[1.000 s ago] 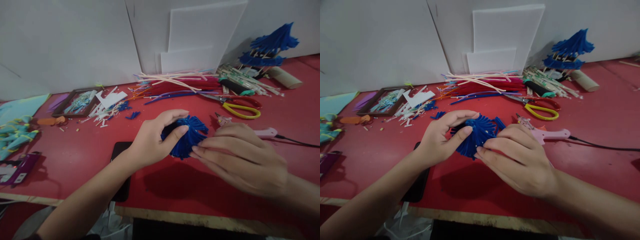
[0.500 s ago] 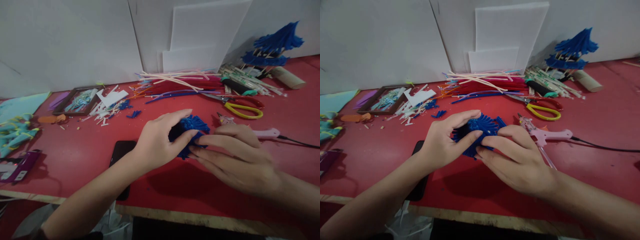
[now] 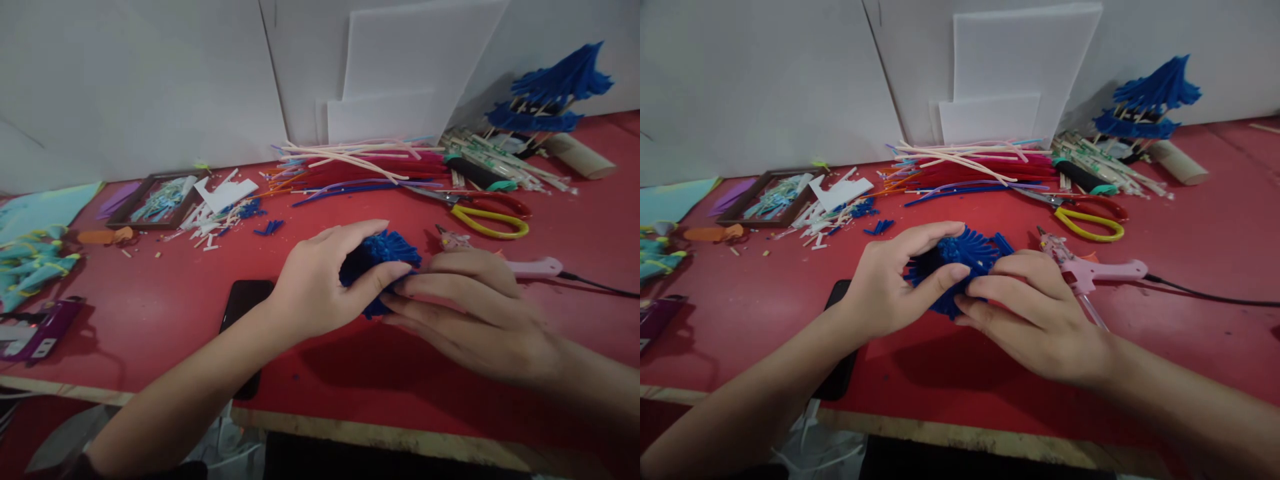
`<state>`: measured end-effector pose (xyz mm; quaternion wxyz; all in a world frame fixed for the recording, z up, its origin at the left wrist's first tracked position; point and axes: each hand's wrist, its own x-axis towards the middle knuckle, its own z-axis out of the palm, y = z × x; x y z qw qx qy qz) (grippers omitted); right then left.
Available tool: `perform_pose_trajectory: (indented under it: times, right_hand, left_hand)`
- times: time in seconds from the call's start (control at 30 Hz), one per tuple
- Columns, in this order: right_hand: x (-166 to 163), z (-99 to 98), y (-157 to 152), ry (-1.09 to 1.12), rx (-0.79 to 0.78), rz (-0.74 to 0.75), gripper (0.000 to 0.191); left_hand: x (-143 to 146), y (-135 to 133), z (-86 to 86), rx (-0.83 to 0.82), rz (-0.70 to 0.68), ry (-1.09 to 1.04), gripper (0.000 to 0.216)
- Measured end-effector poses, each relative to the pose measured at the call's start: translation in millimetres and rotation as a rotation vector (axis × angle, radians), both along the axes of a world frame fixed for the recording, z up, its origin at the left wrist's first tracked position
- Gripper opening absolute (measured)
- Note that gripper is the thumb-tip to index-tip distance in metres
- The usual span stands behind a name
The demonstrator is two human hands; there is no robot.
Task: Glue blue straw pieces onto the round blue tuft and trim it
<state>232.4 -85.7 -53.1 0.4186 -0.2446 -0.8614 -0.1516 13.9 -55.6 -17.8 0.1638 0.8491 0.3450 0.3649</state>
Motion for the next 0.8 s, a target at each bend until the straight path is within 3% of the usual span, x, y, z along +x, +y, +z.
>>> perform_pose_trajectory:
  times: [0.1,0.33,0.6,0.8]
  right_hand:
    - [-1,0.1,2,0.019,-0.007,0.001,0.012]
    - [1,1.1,7,-0.019,-0.02,0.053,0.009]
    - [12,2.7,17,-0.09,0.084,0.102,0.012]
    - [11,10.3,16,-0.054,-0.038,0.089,0.012]
  left_hand:
    - [1,-1,0.0,-0.017,0.022,-0.012,0.05]
    - [4,1,-4.9,-0.051,0.069,-0.054,0.031]
    - [3,2,-3.4,-0.058,0.046,-0.033,0.031]
    - [0,3,-3.2,-0.065,0.024,-0.027,0.034]
